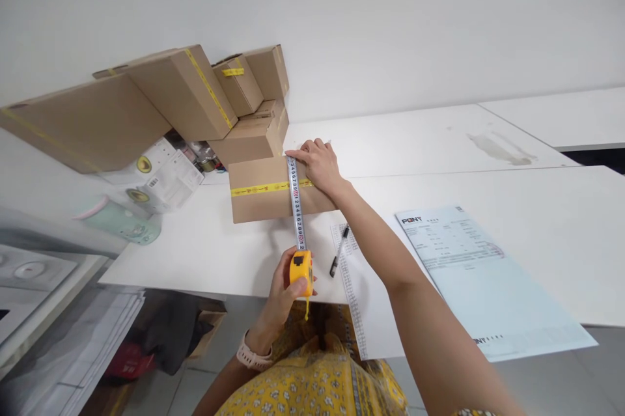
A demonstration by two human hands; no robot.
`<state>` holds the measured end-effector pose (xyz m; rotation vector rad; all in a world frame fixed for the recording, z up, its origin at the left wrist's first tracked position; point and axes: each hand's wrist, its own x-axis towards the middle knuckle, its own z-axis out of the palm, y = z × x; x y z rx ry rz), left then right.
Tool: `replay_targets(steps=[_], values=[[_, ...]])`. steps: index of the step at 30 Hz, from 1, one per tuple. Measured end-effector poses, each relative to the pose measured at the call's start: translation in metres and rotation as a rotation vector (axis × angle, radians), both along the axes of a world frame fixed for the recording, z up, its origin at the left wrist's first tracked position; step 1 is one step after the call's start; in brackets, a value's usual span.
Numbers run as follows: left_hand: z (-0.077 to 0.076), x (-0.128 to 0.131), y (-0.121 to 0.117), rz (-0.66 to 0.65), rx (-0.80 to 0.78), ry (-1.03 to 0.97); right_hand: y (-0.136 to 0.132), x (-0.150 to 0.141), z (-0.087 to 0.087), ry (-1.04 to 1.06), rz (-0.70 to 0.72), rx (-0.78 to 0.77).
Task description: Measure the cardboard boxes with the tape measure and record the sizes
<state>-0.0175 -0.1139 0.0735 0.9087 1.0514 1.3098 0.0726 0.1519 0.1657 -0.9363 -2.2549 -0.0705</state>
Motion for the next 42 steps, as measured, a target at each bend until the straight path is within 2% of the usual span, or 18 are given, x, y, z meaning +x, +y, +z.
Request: replay_targets(steps=[6, 16, 20, 24, 27, 30, 34, 36, 38, 40, 42], values=[[-0.022, -0.005, 0.009, 0.001, 0.026, 0.064, 0.0, 0.0, -0.002, 0.038, 0.017, 0.008], [-0.032, -0.008, 0.007, -0.033, 0.031, 0.081, -0.001, 0.001, -0.004, 0.028, -0.005, 0.02], [-0.032, -0.008, 0.008, -0.018, 0.011, 0.081, -0.001, 0.001, -0.004, 0.026, -0.01, 0.019], [-0.019, -0.005, -0.003, 0.009, 0.023, 0.023, -0.007, 0.0, -0.002, -0.005, -0.062, 0.02], [-0.008, -0.006, -0.019, 0.058, 0.114, 0.017, -0.023, 0.0, -0.003, -0.01, -0.108, 0.057], [-0.001, -0.008, -0.033, 0.125, 0.163, 0.035, -0.051, 0.003, -0.014, 0.001, -0.122, 0.091], [0.0, -0.011, -0.041, 0.141, 0.13, 0.074, -0.094, 0.008, -0.048, 0.002, -0.097, 0.058], [-0.001, -0.012, -0.044, 0.116, 0.103, 0.1, -0.109, 0.01, -0.065, -0.019, -0.067, 0.029], [-0.002, -0.013, -0.047, 0.075, 0.075, 0.125, -0.119, 0.012, -0.076, -0.012, -0.043, 0.003], [-0.003, -0.013, -0.05, 0.015, 0.033, 0.162, -0.124, 0.016, -0.075, 0.061, -0.046, -0.052], [-0.004, -0.013, -0.053, -0.037, -0.024, 0.251, -0.125, 0.025, -0.064, 0.231, -0.073, -0.166]])
